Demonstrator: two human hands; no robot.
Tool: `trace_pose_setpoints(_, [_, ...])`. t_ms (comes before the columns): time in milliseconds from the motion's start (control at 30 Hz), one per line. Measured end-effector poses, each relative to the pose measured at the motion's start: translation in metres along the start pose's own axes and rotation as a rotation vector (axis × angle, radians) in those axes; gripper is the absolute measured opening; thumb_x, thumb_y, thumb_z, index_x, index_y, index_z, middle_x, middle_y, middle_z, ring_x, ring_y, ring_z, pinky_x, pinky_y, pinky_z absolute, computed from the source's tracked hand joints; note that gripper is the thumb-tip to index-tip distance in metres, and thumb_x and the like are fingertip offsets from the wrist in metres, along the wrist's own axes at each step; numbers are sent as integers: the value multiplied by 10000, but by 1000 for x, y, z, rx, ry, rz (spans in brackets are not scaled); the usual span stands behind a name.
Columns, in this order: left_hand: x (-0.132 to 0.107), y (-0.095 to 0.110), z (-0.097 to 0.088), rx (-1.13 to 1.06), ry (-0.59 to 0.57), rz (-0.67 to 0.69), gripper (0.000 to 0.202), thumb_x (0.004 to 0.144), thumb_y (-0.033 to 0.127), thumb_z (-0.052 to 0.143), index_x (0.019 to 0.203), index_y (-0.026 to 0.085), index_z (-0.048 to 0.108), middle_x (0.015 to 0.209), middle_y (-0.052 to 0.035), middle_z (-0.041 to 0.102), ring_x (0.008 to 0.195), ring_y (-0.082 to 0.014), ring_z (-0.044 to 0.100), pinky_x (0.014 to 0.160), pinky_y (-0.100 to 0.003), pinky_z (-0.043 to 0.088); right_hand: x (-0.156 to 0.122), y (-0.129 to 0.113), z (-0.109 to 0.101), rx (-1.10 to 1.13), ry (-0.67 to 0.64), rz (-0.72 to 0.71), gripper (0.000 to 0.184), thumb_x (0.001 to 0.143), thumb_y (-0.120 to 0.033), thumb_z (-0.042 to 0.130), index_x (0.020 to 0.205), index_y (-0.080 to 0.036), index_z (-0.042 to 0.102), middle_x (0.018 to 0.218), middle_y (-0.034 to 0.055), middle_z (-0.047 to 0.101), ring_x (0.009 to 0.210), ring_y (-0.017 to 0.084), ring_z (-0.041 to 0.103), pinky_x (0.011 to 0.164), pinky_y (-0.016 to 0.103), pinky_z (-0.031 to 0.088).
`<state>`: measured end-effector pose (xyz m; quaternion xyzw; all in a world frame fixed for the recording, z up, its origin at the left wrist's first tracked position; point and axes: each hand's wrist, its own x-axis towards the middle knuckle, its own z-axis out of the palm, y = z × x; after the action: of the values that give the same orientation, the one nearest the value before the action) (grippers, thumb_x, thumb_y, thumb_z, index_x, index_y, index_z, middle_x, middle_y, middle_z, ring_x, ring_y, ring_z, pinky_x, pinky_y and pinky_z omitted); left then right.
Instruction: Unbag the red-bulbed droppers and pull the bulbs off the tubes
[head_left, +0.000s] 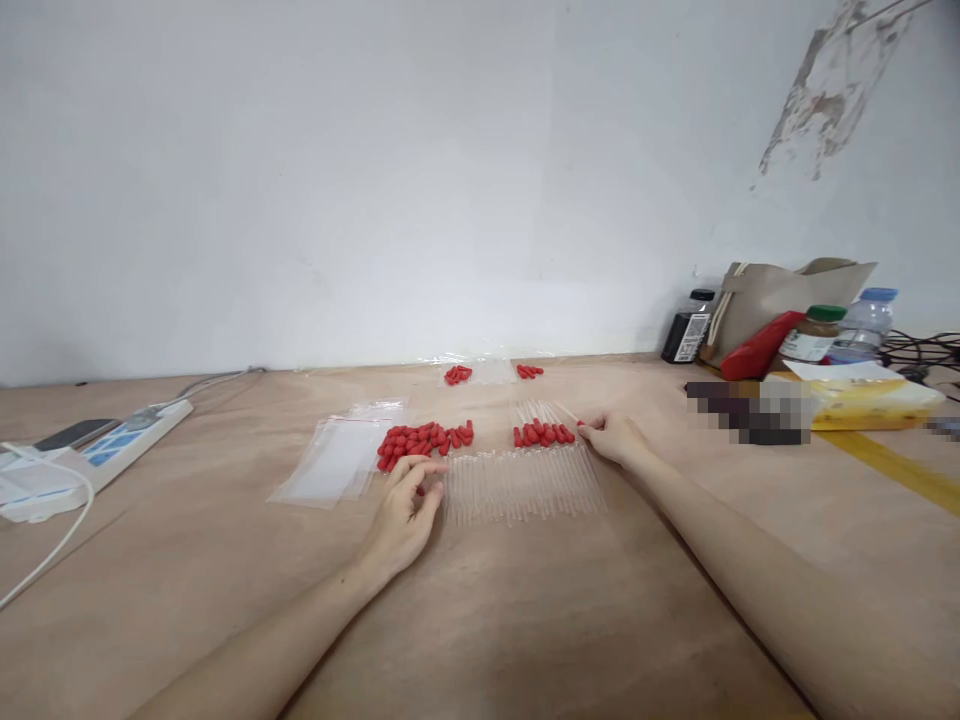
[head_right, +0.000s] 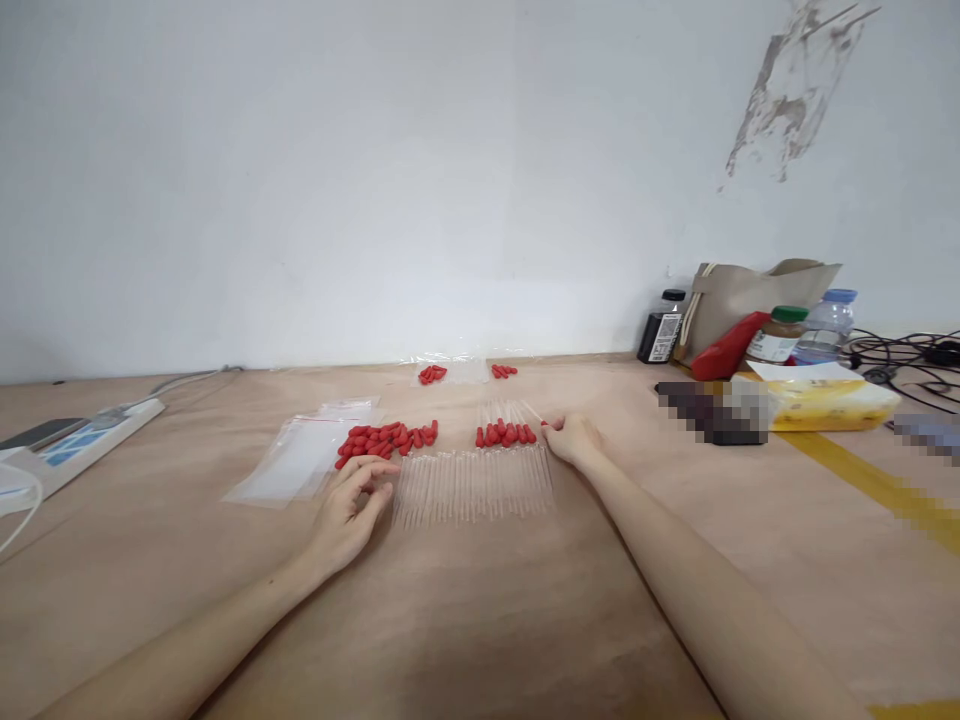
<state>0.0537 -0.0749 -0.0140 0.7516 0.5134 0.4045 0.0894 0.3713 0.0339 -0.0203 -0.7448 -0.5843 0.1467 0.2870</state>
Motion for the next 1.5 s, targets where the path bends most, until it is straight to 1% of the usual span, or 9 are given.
trace_pose_setpoints(100, [0, 1, 0, 9, 16, 41, 196, 821, 196, 427, 972, 199, 551, 1009, -54, 497, 904, -163, 506, 745, -304, 449, -10, -12, -11, 45, 97, -82, 261, 737, -417, 481, 755, -195, 618, 702, 47, 635, 631, 173, 559, 548, 269, 358])
trace_pose_setpoints(200, [0, 4, 0, 19, 54, 74, 293, 811, 203, 451, 1104, 202, 474, 1048, -68, 505, 952, -182, 491, 757, -319, 444, -39, -30, -18, 109, 251, -459, 196, 757, -346, 488, 801, -182, 586, 778, 46, 631, 733, 170, 550, 642, 278, 374])
trace_pose_setpoints(333, [-1, 9, -1, 38, 85, 95, 462, 809, 257, 485, 1243, 200, 337, 1143, -91, 486, 1036, -201, 461, 848, -362, 409, -94, -45, -10, 33, 224, -920, 107, 794, -251, 486, 802, -193, 577, 786, 29, 626, 789, 163, 527, 772, 322, 317])
trace_pose_setpoints(500, [-3, 17, -2, 203, 7, 328, 356, 791, 311, 527, 1133, 217, 502, 1092, -73, 538, 1041, -219, 454, 901, -395, 349, -127, -44, 7, -3, 265, -1135, 94, 806, -210, 485, 786, -190, 574, 717, 7, 616, 730, 142, 505, 803, 341, 275])
trace_pose_setpoints(633, [-4, 20, 3, 320, -1, 497, 248, 803, 279, 524, 1041, 271, 592, 916, -29, 631, 929, -195, 507, 899, -416, 307, -128, -46, 10, -20, 298, -1219, 95, 809, -197, 487, 808, -200, 581, 706, -4, 620, 723, 132, 509, 811, 340, 273])
trace_pose_setpoints(767, [-6, 22, 9, 353, -14, 582, 231, 820, 251, 512, 1031, 279, 600, 795, -3, 655, 825, -162, 533, 939, -447, 242, -129, -49, 11, -32, 329, -1274, 100, 814, -188, 489, 831, -202, 587, 700, -7, 620, 724, 126, 511, 814, 334, 285])
trace_pose_setpoints(933, [-7, 25, 10, 363, -33, 604, 160, 819, 223, 513, 935, 248, 620, 687, 26, 636, 702, -131, 513, 930, -427, 255, -130, -47, 13, -93, 350, -1284, 165, 831, -197, 473, 950, -208, 587, 689, 1, 610, 705, 125, 497, 814, 342, 290])
trace_pose_setpoints(1233, [-12, 29, 4, 345, -64, 583, 136, 822, 190, 482, 826, 208, 617, 611, 19, 587, 643, -123, 488, 871, -394, 289, -134, -44, 12, -160, 371, -1295, 146, 826, -204, 467, 787, -217, 607, 598, -20, 543, 658, 112, 464, 860, 376, 254])
trace_pose_setpoints(1500, [-14, 27, 6, 309, -51, 632, 116, 812, 176, 495, 823, 195, 609, 591, 22, 563, 618, -113, 477, 843, -376, 312, -139, -43, 10, -183, 350, -1341, 162, 801, -162, 446, 800, -216, 599, 602, -19, 541, 649, 111, 455, 872, 383, 249])
